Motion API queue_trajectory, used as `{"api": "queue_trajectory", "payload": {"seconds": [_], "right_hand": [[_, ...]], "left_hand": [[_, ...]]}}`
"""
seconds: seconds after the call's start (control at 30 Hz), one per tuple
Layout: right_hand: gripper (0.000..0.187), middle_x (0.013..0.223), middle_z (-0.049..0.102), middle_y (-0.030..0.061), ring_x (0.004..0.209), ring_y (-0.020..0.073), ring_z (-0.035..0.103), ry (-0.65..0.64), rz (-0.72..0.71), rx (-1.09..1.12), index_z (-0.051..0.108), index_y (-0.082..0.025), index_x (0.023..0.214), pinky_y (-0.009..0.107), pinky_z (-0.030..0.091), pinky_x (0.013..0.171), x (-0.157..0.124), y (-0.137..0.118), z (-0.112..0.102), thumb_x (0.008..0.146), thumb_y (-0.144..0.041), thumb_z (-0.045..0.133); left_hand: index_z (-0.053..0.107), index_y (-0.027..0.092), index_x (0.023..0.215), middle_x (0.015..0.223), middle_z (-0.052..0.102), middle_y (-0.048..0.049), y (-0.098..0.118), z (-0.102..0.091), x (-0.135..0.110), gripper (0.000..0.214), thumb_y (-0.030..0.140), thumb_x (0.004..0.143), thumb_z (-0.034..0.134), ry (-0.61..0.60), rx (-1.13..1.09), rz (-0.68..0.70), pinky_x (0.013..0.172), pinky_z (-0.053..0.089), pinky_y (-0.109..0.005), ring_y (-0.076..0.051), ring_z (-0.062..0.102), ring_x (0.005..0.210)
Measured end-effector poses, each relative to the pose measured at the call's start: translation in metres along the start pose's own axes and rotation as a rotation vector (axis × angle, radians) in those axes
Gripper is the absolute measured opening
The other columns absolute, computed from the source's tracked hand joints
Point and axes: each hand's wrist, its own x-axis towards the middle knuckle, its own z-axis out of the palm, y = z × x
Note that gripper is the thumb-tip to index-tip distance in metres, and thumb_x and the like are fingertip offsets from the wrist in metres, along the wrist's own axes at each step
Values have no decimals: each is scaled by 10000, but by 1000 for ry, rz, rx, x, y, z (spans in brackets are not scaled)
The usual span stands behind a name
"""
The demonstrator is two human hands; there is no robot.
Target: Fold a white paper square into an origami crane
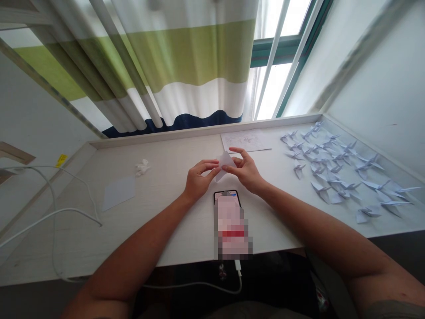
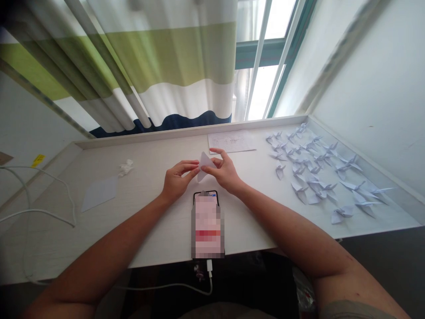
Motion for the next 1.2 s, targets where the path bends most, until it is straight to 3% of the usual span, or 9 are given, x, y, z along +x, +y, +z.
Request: {"api": "queue_trajectory", "payload": {"seconds": [0.27,0.47,0.6,0.7,0.83,0.9,1.03,1.2], "right_hand": [[641,957,816,23,824,207,753,1,189,192,648,-256,1167,378,614,798,-2,-8,3,645,-355,1007],[550,1007,823,42,920,218,762,-23,189,296,688,-248,1112,379,609,878,-3,-9,5,669,-342,1001],[566,956,807,32,886,221,749,-38,189,214,672,-260,1148,401,604,850,-2,-2,2,689,-375,983],[511,1003,788,36,978,250,739,-7,24,-41,657,-285,1207,477,588,934,-2,0,-3,774,-374,914],[261,1252,717,81,1259,306,653,-24,-473,-620,755,-297,1144,553,504,1095,-2,-5,-11,891,-310,817],[99,1256,719,76,1302,311,633,-72,-629,-817,789,-302,1055,559,490,1101,-1,-7,-14,961,-300,757],[97,1181,760,69,1239,308,662,-112,-740,-1029,803,-286,958,550,498,1058,0,-9,-18,1005,-308,721],[152,1234,773,69,1210,303,666,-226,-692,-1162,821,-271,948,537,484,1052,1,-7,-20,1021,-343,709]], "left_hand": [[823,228,973,1207,813,-88,6,-1,0,141,356,923,796,59,74,84,1161,534,-482,-272,736,1235],[828,236,994,1151,822,-85,0,-3,3,136,355,953,777,32,143,212,1086,585,-480,-255,759,1164],[818,229,986,1104,819,-81,-5,-4,4,90,290,976,752,54,198,279,1030,606,-454,-236,763,1115],[806,222,984,1063,815,-79,-8,-7,6,81,249,989,729,65,279,342,997,610,-448,-235,756,1094],[791,211,996,1051,816,-83,-9,-12,9,75,218,991,716,18,380,443,979,604,-456,-250,743,1099],[786,211,1002,1048,816,-85,-8,-14,9,78,218,995,708,-16,407,464,979,599,-463,-258,741,1107],[781,216,1007,1059,815,-87,-5,-15,8,98,224,1008,684,-58,426,470,977,590,-466,-263,739,1119],[781,216,1010,1085,813,-92,-6,-16,9,103,237,1010,681,-125,463,438,983,578,-463,-266,734,1135]]}}
